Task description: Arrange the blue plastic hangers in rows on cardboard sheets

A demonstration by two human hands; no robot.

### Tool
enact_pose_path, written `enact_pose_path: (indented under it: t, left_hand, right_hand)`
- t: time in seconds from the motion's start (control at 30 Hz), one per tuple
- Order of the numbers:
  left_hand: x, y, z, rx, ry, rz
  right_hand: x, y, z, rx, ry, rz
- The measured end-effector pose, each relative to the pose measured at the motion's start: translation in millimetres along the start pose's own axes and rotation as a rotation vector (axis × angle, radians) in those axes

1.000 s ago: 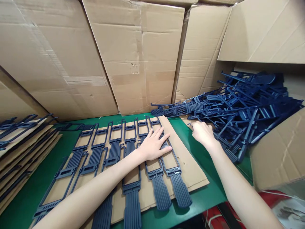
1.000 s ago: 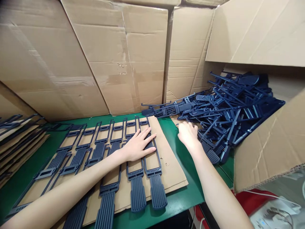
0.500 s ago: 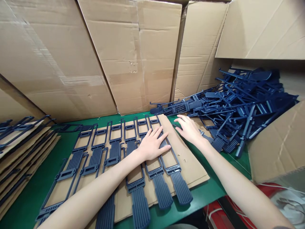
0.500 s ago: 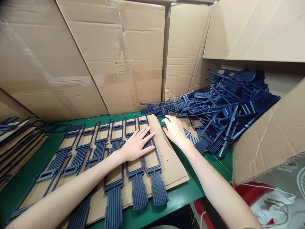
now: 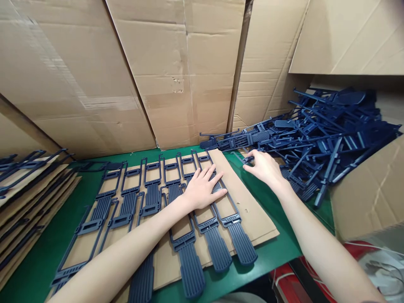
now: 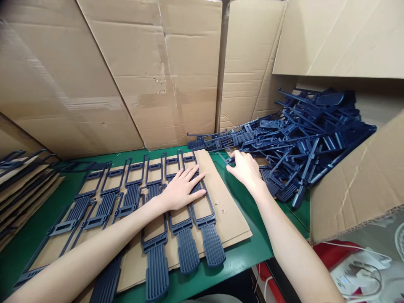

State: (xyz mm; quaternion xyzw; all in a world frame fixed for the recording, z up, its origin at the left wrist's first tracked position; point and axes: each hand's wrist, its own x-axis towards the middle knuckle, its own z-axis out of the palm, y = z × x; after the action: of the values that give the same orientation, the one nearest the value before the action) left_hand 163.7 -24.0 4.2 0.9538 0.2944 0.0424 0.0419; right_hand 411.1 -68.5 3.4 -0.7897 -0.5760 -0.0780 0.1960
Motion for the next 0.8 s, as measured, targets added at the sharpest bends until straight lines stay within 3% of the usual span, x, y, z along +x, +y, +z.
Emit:
enact_pose_path:
  t: [0.13,0.27,0.4,0.53,0.6,0.73,0.8]
  left_hand:
    - [0,1,0.3,-0.003,-0.001,0.009]
    - [-1,1,1.4,0.001,0.005,0.006]
    - [-1,0,3.2,0.006,0.013,0.017]
    - [-1,-2,4.8,0.006,0.033,0.035]
    - [-1,-2,4.5,0.002,0.04,0.037]
    - [-1,-1,2.6,0.006,0.036,0.029]
    - [-1,-1,2.4,0.007,0.031,0.033]
  right_hand:
    - [3,-3,-4,0.256,0.226,0.012]
    - [-1,-16,0,0.57,0.214,-0.032]
    - [-4,-30,19,0.633,0.074,-0.05]
    - [-1,-25,36,0.684,-0.056,-0.043]
    - [1,-17,36,0.754,-0.188,0.027]
    - [0,-3,23,0.89,-0.602,0.178]
    - [0,0,16,0.926,-0.699,0.206]
